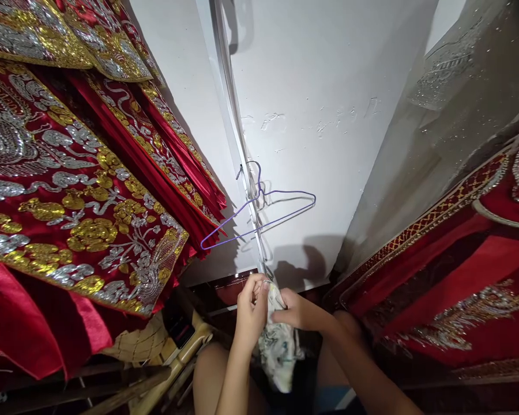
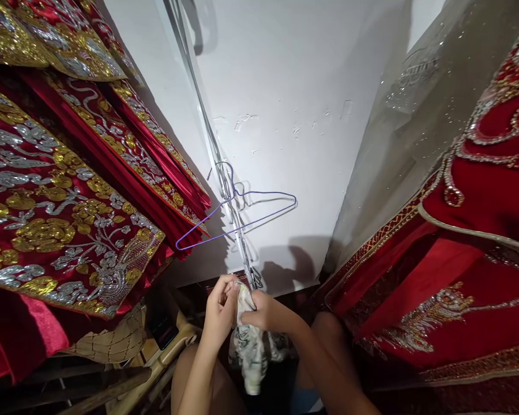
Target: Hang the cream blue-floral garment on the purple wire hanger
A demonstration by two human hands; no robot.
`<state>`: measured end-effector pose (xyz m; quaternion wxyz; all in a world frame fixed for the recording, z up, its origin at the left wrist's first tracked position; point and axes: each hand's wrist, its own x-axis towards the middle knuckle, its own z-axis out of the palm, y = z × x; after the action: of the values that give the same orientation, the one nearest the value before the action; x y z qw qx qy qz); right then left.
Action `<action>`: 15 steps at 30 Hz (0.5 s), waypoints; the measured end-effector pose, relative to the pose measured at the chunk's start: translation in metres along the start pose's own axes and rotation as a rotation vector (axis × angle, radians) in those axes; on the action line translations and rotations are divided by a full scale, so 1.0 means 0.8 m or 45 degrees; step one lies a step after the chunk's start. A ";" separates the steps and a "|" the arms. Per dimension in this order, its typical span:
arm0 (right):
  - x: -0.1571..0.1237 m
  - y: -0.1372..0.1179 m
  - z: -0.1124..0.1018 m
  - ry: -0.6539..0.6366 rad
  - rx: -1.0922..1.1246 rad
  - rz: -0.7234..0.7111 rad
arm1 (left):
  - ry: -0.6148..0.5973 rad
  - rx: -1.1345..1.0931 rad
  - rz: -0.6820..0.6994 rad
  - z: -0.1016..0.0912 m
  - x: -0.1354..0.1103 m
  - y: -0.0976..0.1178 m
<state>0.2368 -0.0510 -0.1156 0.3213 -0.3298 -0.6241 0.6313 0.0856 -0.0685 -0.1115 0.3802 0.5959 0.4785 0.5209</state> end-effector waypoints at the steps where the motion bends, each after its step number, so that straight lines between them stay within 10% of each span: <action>1: 0.005 -0.005 -0.002 0.011 -0.034 -0.021 | 0.024 -0.051 -0.019 -0.004 -0.005 -0.004; 10: 0.013 -0.072 -0.047 0.597 -0.250 -0.719 | -0.475 0.210 -0.276 -0.027 -0.066 -0.042; 15: 0.067 -0.099 -0.074 1.040 -0.285 -0.810 | -0.117 0.392 -0.214 -0.076 -0.062 -0.044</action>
<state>0.2535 0.0282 -0.0371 0.6768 -0.3755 -0.5809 0.2521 0.0193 -0.1102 -0.1474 0.3482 0.6282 0.5828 0.3801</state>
